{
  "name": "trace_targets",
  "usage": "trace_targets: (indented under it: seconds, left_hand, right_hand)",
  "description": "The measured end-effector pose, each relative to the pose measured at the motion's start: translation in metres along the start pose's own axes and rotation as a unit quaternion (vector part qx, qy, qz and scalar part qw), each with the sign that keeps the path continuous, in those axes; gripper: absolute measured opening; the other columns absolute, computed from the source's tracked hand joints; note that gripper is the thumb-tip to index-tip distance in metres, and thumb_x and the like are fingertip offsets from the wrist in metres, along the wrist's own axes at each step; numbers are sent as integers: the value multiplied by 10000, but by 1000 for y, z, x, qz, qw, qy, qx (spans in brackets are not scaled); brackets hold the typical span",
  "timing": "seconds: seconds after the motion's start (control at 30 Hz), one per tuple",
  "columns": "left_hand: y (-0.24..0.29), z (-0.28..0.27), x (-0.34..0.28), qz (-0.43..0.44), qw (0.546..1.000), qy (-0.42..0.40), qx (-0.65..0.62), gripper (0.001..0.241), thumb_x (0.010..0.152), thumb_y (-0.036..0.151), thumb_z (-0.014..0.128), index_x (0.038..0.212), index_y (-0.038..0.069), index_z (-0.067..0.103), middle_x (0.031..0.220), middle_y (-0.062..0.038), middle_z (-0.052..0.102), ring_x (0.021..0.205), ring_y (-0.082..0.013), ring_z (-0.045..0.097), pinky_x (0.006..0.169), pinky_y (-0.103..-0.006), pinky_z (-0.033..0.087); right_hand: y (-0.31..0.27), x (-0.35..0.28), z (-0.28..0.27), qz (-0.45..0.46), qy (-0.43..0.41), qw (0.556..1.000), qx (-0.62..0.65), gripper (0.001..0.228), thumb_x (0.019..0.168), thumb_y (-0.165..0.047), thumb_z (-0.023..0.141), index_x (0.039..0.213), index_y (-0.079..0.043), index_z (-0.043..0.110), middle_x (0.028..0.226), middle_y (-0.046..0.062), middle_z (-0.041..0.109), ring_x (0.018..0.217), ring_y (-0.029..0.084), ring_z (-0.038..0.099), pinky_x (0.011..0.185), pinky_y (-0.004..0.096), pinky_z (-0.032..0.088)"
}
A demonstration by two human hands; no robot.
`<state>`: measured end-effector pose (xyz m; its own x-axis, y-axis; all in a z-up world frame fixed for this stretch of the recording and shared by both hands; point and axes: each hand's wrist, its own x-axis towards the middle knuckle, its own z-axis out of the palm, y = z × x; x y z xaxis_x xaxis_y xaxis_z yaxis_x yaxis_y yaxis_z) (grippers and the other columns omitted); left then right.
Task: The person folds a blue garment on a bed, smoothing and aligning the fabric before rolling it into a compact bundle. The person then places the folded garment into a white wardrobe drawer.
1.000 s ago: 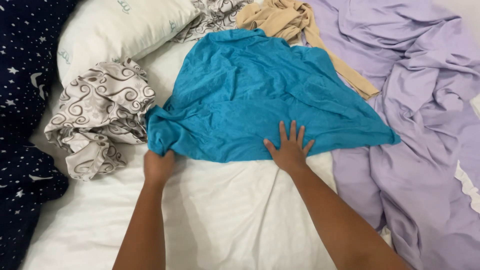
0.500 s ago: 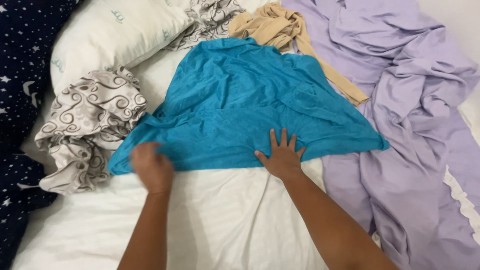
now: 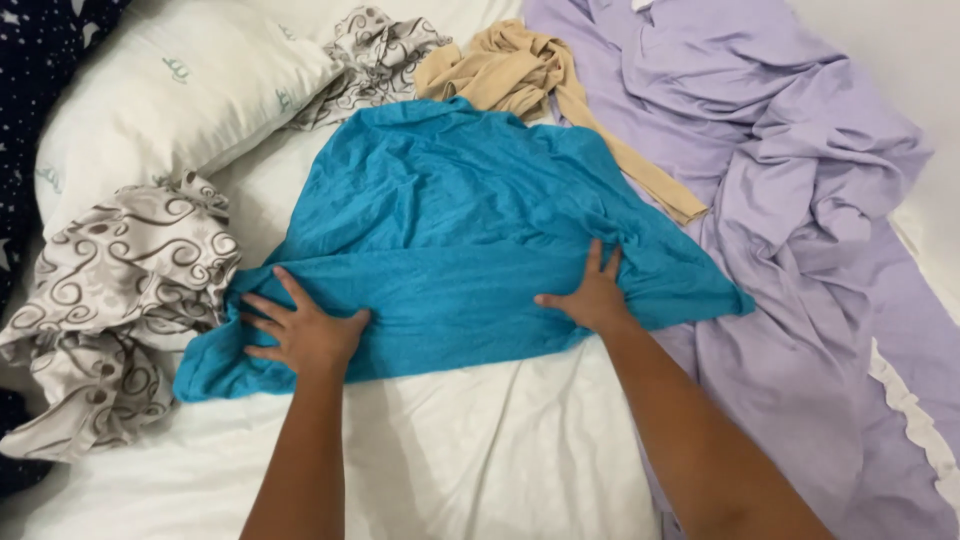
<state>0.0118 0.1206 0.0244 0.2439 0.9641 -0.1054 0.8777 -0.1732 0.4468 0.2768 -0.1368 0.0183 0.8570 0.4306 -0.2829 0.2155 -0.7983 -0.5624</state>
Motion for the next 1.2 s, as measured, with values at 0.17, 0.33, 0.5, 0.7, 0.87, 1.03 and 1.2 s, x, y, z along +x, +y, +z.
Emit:
trace_targets:
  seconds: [0.17,0.33,0.5,0.7,0.87,1.03,1.2]
  left_hand:
    - [37,45,-31,183,973,143,-4,1085,726,294,771,1654,105,242,1684,-336,92,1559,-503,54,1157,-741,109]
    - [99,124,-62,332,935,47,-111,700,792,220,721,1446,79,515,1608,-196,370,1513,-402,285,1189,-613,234]
    - [165,186,-69,383,863,-74,-320,422,1056,267,595,1412,42,576,1605,-204,471,1440,-396,487,1177,-433,403]
    - [202,255,-42,266,850,-124,-437,697,1043,324,612,1551,-49,315,1481,-269,505,1331,-329,534,1098,-377,431]
    - [213,226,-49,124,843,-237,-467,535,929,265,688,1384,11,567,1225,-145,681,1061,-213,643,928,-327,520]
    - [207,211,-53,104,822,-241,-506,272,939,224,732,1119,21,755,965,-32,709,865,-121,595,787,-301,493]
    - [198,181,-59,-3,676,-257,-691,34,976,172,654,994,146,664,901,43,656,817,-95,580,754,-312,489]
  right_hand:
    - [50,24,19,-25,53,994,91,1537,483,-512,903,1601,-93,-65,1690,195,30,1447,410,390,905,509,550]
    - [73,37,28,-108,111,988,8,1512,561,-529,979,1618,-29,20,1663,262,129,1512,426,274,1157,439,390]
    - [65,37,24,-72,72,994,28,1500,511,-520,951,1603,-36,44,1679,233,121,1523,373,262,1135,406,407]
    - [68,35,25,-93,78,992,26,1468,551,-508,960,1603,-29,54,1666,253,137,1515,399,263,1145,435,391]
    - [74,31,26,-130,84,987,47,1407,598,-467,954,1589,-17,63,1663,274,130,1511,414,252,1143,441,386]
    - [92,26,27,-258,127,953,92,1314,651,-306,950,1590,0,83,1640,297,174,1489,458,279,1141,474,381]
    - [106,17,14,-46,-72,847,524,944,902,0,634,1709,-170,174,1537,377,447,1006,443,667,738,434,614]
